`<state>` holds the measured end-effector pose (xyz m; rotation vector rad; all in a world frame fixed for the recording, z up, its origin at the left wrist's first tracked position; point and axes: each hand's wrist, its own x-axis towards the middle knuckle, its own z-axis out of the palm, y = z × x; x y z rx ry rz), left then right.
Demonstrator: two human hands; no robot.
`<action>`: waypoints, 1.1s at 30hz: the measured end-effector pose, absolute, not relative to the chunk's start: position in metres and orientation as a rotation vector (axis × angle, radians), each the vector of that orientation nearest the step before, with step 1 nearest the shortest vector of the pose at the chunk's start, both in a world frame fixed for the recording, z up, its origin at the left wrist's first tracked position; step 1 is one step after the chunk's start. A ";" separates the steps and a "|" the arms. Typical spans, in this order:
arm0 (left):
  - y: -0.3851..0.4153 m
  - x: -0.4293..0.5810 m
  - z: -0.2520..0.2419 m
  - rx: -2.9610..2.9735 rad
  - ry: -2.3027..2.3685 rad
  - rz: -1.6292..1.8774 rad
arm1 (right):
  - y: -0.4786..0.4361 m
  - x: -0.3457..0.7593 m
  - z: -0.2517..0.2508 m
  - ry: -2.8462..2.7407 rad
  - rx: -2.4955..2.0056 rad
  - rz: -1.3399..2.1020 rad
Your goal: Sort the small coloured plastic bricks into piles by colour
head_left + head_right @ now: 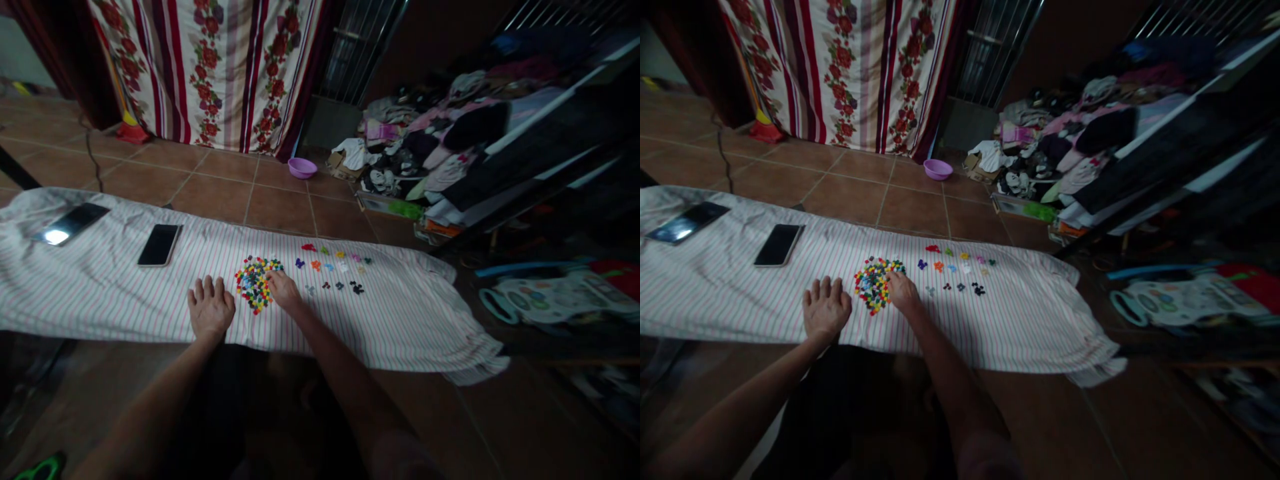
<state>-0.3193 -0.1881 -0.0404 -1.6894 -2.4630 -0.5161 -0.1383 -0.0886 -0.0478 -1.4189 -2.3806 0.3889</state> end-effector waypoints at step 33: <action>-0.190 -0.319 -0.039 -1.703 -2.481 -0.573 | -0.093 -0.142 -0.057 -2.257 -1.459 0.409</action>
